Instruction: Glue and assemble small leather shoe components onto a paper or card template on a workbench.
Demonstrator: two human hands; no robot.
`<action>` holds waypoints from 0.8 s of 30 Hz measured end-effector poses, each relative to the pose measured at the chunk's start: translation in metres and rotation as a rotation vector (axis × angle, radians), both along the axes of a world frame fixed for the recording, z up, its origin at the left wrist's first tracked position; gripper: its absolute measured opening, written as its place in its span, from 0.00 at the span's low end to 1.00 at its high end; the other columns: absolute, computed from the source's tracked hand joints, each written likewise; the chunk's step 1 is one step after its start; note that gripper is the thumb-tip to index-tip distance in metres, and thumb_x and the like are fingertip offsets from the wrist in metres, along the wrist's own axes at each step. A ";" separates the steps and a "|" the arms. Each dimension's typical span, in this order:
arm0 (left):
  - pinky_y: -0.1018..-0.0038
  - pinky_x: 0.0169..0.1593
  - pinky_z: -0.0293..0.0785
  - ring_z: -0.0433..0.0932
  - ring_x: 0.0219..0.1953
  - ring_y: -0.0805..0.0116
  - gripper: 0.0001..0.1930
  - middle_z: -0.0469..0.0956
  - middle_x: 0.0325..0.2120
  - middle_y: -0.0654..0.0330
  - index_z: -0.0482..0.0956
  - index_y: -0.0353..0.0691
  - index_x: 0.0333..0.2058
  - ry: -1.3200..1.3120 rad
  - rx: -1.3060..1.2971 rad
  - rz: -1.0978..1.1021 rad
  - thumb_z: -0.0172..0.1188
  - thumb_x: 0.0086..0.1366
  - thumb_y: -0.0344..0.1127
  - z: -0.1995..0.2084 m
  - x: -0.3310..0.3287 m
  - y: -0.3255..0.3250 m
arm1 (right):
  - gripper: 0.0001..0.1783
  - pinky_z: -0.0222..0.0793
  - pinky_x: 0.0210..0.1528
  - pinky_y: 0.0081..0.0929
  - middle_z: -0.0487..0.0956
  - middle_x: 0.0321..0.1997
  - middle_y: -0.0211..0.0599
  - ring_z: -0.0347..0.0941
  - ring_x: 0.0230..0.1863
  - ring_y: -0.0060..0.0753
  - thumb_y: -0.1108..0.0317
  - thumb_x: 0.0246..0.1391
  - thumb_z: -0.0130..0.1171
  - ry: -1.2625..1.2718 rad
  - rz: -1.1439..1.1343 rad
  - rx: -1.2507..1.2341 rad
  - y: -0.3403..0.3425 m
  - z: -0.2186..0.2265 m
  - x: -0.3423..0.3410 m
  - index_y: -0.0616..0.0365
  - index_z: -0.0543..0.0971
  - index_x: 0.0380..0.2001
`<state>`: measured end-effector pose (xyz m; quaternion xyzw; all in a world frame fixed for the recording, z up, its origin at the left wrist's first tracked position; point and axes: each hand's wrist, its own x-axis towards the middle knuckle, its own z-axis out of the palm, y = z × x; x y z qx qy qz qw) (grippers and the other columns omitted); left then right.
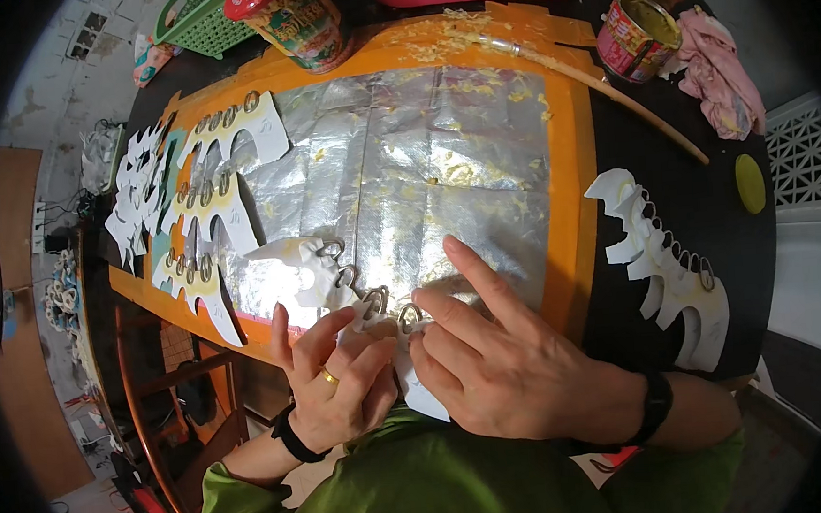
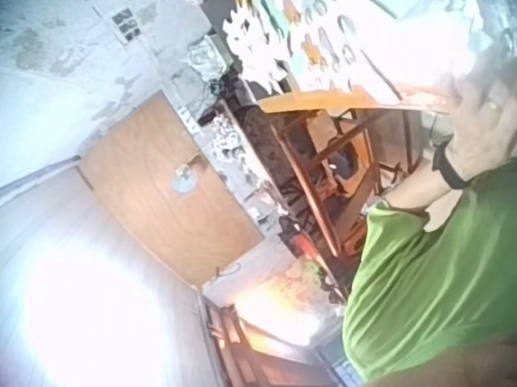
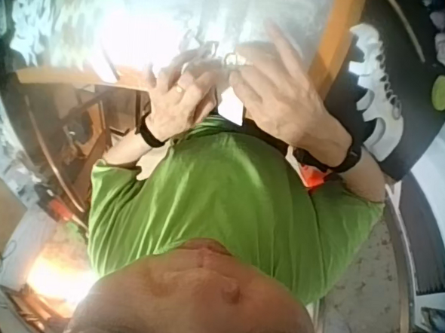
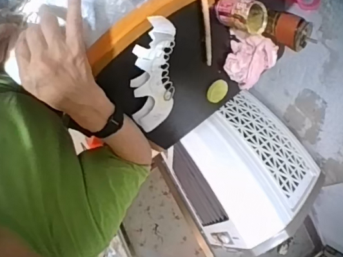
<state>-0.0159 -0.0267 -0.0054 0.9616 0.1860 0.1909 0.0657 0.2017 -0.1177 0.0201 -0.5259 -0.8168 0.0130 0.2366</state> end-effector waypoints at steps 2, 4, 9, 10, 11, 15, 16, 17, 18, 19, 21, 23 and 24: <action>0.41 0.72 0.43 0.74 0.58 0.63 0.19 0.80 0.46 0.72 0.79 0.52 0.48 0.023 0.026 -0.013 0.66 0.57 0.43 0.000 -0.001 0.003 | 0.06 0.65 0.66 0.70 0.77 0.30 0.35 0.79 0.48 0.41 0.73 0.51 0.63 0.050 -0.033 0.012 0.000 -0.002 -0.002 0.65 0.83 0.31; 0.40 0.71 0.43 0.74 0.58 0.65 0.19 0.80 0.46 0.73 0.81 0.56 0.48 0.038 0.045 -0.043 0.66 0.57 0.45 0.000 -0.002 0.006 | 0.06 0.66 0.65 0.69 0.77 0.30 0.35 0.80 0.47 0.40 0.73 0.51 0.64 0.061 -0.026 0.014 0.001 -0.001 -0.001 0.65 0.83 0.31; 0.37 0.72 0.41 0.75 0.57 0.67 0.16 0.79 0.47 0.75 0.84 0.61 0.46 0.030 0.091 -0.115 0.66 0.58 0.48 -0.003 -0.009 0.017 | 0.06 0.70 0.63 0.66 0.77 0.30 0.35 0.80 0.45 0.38 0.74 0.49 0.66 0.057 -0.007 0.029 0.002 -0.001 0.002 0.65 0.83 0.30; 0.36 0.72 0.41 0.76 0.57 0.67 0.15 0.79 0.47 0.76 0.85 0.62 0.45 0.005 0.114 -0.142 0.66 0.58 0.49 -0.004 -0.009 0.020 | 0.05 0.71 0.63 0.65 0.78 0.30 0.35 0.80 0.45 0.38 0.74 0.49 0.66 0.057 0.003 0.017 0.002 -0.001 0.002 0.65 0.84 0.30; 0.36 0.72 0.41 0.76 0.57 0.67 0.15 0.79 0.47 0.76 0.85 0.62 0.45 0.005 0.107 -0.143 0.66 0.58 0.49 -0.004 -0.009 0.021 | 0.05 0.72 0.62 0.64 0.78 0.31 0.34 0.80 0.45 0.38 0.74 0.49 0.67 0.058 0.013 0.005 0.002 -0.001 0.003 0.65 0.84 0.30; 0.36 0.71 0.45 0.77 0.56 0.67 0.14 0.81 0.45 0.78 0.85 0.64 0.44 -0.022 0.070 -0.158 0.65 0.58 0.48 -0.005 -0.009 0.024 | 0.05 0.72 0.63 0.62 0.80 0.32 0.34 0.80 0.47 0.37 0.73 0.48 0.66 0.011 0.030 0.005 0.002 0.000 0.005 0.64 0.84 0.29; 0.36 0.71 0.47 0.77 0.55 0.67 0.13 0.82 0.45 0.78 0.85 0.64 0.44 -0.034 0.057 -0.156 0.65 0.59 0.48 -0.006 -0.010 0.024 | 0.06 0.71 0.63 0.62 0.80 0.32 0.34 0.80 0.48 0.37 0.72 0.48 0.65 -0.027 0.061 -0.039 0.003 0.003 0.007 0.63 0.84 0.28; 0.36 0.71 0.47 0.77 0.55 0.67 0.13 0.82 0.45 0.78 0.85 0.64 0.44 -0.029 0.051 -0.155 0.65 0.59 0.48 -0.008 -0.010 0.023 | 0.06 0.71 0.64 0.61 0.81 0.33 0.33 0.80 0.48 0.37 0.71 0.49 0.65 -0.065 0.092 -0.084 0.004 0.005 0.009 0.63 0.85 0.28; 0.34 0.71 0.46 0.76 0.52 0.65 0.15 0.81 0.44 0.78 0.84 0.67 0.43 -0.050 0.055 -0.150 0.67 0.55 0.49 -0.012 -0.011 0.022 | 0.06 0.71 0.64 0.61 0.81 0.33 0.33 0.80 0.48 0.37 0.71 0.49 0.65 -0.060 0.092 -0.091 0.005 0.008 0.010 0.63 0.85 0.28; 0.32 0.71 0.44 0.76 0.49 0.63 0.18 0.80 0.44 0.78 0.83 0.70 0.43 -0.069 0.060 -0.145 0.69 0.51 0.50 -0.015 -0.011 0.021 | 0.06 0.71 0.64 0.60 0.81 0.33 0.33 0.80 0.49 0.37 0.70 0.49 0.64 -0.076 0.117 -0.126 0.005 0.010 0.011 0.62 0.85 0.28; 0.32 0.71 0.45 0.76 0.50 0.63 0.17 0.80 0.43 0.78 0.82 0.70 0.42 -0.070 0.050 -0.144 0.69 0.50 0.50 -0.016 -0.011 0.019 | 0.07 0.71 0.64 0.59 0.81 0.33 0.32 0.80 0.50 0.36 0.70 0.49 0.63 -0.087 0.140 -0.169 0.006 0.010 0.012 0.61 0.85 0.28; 0.32 0.71 0.46 0.75 0.50 0.62 0.17 0.80 0.43 0.78 0.82 0.70 0.41 -0.073 0.036 -0.149 0.69 0.50 0.49 -0.017 -0.009 0.020 | 0.06 0.71 0.64 0.57 0.81 0.33 0.31 0.80 0.51 0.35 0.70 0.49 0.63 -0.063 0.141 -0.188 0.006 0.009 0.012 0.60 0.85 0.28; 0.32 0.71 0.46 0.75 0.51 0.62 0.16 0.80 0.43 0.78 0.81 0.69 0.40 -0.073 0.036 -0.151 0.69 0.50 0.49 -0.016 -0.009 0.021 | 0.06 0.71 0.64 0.57 0.81 0.33 0.31 0.80 0.51 0.35 0.70 0.49 0.63 -0.054 0.141 -0.195 0.007 0.009 0.013 0.60 0.85 0.28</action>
